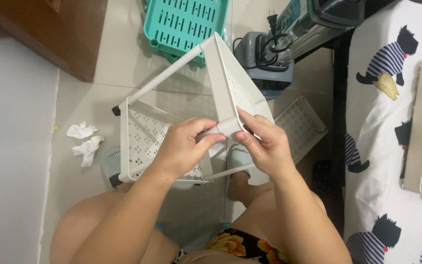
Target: The person assembles a white plastic three-tier storage rack by inserting vertical poles into the corners of perforated trays and securing them with small plastic caps. The person works on the floor, stacking trays and adding poles one by one.
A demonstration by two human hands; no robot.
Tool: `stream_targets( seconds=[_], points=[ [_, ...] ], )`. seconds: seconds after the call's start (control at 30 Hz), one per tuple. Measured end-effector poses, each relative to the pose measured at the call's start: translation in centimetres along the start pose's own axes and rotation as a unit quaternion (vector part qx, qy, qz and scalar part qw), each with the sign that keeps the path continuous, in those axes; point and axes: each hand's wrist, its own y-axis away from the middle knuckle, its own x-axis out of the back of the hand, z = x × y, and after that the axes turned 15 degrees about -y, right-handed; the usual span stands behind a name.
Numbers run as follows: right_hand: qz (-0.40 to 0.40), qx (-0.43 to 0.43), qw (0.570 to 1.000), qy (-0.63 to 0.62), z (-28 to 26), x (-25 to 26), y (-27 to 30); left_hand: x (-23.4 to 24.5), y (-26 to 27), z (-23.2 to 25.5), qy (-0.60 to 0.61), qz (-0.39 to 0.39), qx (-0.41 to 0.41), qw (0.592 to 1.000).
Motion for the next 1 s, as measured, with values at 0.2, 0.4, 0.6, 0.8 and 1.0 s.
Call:
stream_targets(
  seconds=[0.2,0.4,0.6,0.8,1.0],
  points=[
    [0.023,0.016,0.999,0.029,-0.2,-0.2,0.2,1.3,-0.1,0.7,-0.052,-0.124,0.054,0.989],
    [0.041,0.016,0.999,-0.003,-0.1,0.1,0.3,1.0,0.0,0.1,-0.145,-0.132,0.039,0.980],
    [0.051,0.019,0.998,0.040,-0.4,0.4,0.8,-0.8,0.5,-0.3,-0.187,-0.041,-0.041,0.981],
    [0.092,-0.135,0.974,-0.159,-0.2,2.4,0.8,-2.5,0.8,-0.1,-0.249,0.000,-0.174,0.953],
    [0.113,-0.293,0.935,-0.164,2.2,1.9,-0.1,-1.9,0.1,-0.2,-0.304,-0.036,-0.226,0.925]
  ],
)
